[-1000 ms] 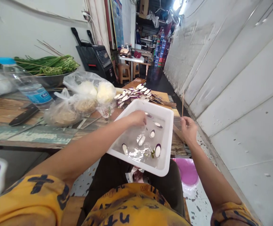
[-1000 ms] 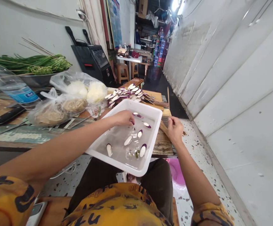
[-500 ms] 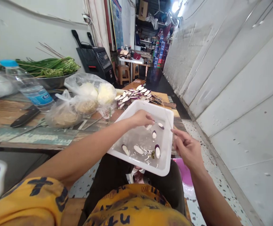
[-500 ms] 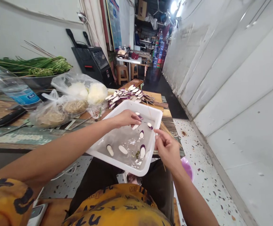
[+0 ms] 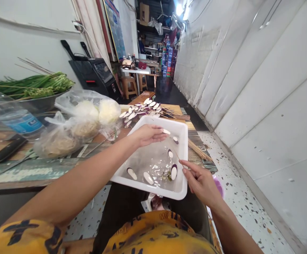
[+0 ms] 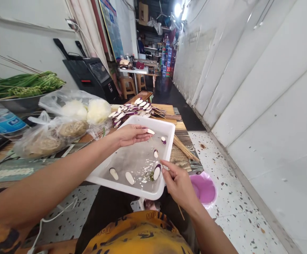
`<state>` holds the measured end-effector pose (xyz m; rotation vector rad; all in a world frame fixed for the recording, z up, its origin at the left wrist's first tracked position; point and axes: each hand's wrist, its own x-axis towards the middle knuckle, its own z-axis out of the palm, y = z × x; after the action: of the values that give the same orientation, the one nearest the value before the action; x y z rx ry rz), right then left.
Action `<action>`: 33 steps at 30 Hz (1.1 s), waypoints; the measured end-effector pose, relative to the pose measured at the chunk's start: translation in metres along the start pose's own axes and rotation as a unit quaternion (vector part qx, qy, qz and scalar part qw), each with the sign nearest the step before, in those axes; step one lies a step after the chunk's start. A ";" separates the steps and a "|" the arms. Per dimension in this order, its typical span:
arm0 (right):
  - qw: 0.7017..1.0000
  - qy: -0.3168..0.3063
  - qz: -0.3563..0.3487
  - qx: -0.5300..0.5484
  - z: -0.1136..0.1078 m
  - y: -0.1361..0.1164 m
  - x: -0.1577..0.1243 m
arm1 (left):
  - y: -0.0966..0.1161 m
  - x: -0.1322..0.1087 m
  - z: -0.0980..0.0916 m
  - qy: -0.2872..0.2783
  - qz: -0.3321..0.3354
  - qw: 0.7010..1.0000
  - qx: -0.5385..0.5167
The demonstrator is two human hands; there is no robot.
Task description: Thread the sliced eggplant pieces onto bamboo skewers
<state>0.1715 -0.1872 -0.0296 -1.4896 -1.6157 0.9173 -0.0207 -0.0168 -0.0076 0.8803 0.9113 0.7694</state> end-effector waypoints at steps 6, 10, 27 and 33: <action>1.000 0.016 -0.002 -0.002 0.002 0.003 0.001 | 0.005 -0.005 0.005 0.023 -0.032 0.999 -0.032; 1.000 0.023 -0.006 0.008 0.002 0.004 0.002 | 0.007 -0.009 0.006 0.012 -0.049 0.998 -0.045; 0.999 0.042 -0.016 0.026 0.006 0.010 0.001 | 0.005 -0.012 0.007 -0.020 -0.043 0.997 -0.054; 0.998 0.056 -0.036 0.022 0.004 0.012 -0.001 | 0.004 -0.014 0.014 -0.012 -0.027 0.996 -0.081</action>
<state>0.1736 -0.1870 -0.0423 -1.4186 -1.5481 0.8088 -0.0145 -0.0313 0.0058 0.7180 0.8358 0.7721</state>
